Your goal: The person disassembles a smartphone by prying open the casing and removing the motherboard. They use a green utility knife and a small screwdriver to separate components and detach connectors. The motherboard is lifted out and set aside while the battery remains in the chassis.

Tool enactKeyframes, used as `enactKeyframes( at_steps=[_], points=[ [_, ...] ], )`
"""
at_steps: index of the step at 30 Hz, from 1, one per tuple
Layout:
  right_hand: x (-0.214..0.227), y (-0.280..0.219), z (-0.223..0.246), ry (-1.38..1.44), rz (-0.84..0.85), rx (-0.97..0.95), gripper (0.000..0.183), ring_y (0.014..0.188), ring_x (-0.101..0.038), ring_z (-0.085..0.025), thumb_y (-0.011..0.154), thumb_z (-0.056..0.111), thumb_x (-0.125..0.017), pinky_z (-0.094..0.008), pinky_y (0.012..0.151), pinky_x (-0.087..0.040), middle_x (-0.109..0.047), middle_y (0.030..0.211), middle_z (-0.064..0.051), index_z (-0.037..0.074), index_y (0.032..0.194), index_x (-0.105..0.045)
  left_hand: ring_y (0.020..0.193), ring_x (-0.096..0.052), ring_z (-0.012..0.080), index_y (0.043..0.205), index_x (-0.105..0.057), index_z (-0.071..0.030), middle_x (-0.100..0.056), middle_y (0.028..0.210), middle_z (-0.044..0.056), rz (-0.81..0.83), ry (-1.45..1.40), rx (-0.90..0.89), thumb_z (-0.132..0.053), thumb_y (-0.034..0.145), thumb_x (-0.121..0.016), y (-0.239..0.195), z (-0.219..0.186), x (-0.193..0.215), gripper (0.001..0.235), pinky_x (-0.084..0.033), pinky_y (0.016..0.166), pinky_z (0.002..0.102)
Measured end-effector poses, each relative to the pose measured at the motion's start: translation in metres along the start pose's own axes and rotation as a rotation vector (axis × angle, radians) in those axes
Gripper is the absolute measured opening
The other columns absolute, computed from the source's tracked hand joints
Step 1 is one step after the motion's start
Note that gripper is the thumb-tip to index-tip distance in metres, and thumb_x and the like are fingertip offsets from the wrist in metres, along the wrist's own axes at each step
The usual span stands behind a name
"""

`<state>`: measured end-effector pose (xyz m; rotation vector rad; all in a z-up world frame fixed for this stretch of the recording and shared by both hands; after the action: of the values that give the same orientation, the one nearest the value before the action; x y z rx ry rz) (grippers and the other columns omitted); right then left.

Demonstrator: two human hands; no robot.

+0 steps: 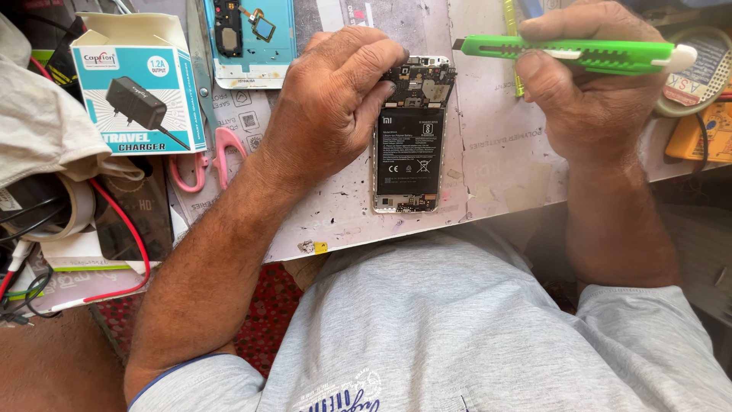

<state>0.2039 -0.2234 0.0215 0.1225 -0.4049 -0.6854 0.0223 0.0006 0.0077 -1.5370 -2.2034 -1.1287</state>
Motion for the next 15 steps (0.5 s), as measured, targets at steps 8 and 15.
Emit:
enactKeyframes(
  at_steps=[8, 15],
  points=[
    [0.0009, -0.0023, -0.0017, 0.002, -0.004, 0.031, 0.007, 0.068, -0.067, -0.012, 0.111, -0.005, -0.071, -0.022, 0.058, -0.056, -0.068, 0.086, -0.01, -0.007, 0.117, -0.067, 0.103, -0.072, 0.0189, 0.117, -0.066, -0.005, -0.069, 0.112, 0.008, -0.05, -0.179, 0.092, 0.007, 0.099, -0.076, -0.0007, 0.0024, -0.0006, 0.024, -0.063, 0.09, 0.03],
    [0.0011, -0.0021, -0.0044, 0.004, 0.006, 0.076, 0.008, 0.069, -0.068, -0.012, 0.111, -0.006, -0.07, -0.023, 0.06, -0.057, -0.068, 0.087, -0.011, -0.008, 0.119, -0.067, 0.1, -0.072, 0.0177, 0.117, -0.065, -0.005, -0.069, 0.109, 0.007, -0.084, -0.234, 0.084, 0.008, 0.101, -0.075, -0.0005, 0.0051, 0.002, 0.022, -0.062, 0.087, 0.029]
  ],
)
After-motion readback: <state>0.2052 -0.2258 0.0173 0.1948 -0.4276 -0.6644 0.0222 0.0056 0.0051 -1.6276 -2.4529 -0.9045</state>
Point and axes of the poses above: each hand's wrist, its own y-axis towards the middle knuckle, its own x-axis out of the back of the hand, z = x × y, the point moved 2 cm from there along y, towards the middle knuckle
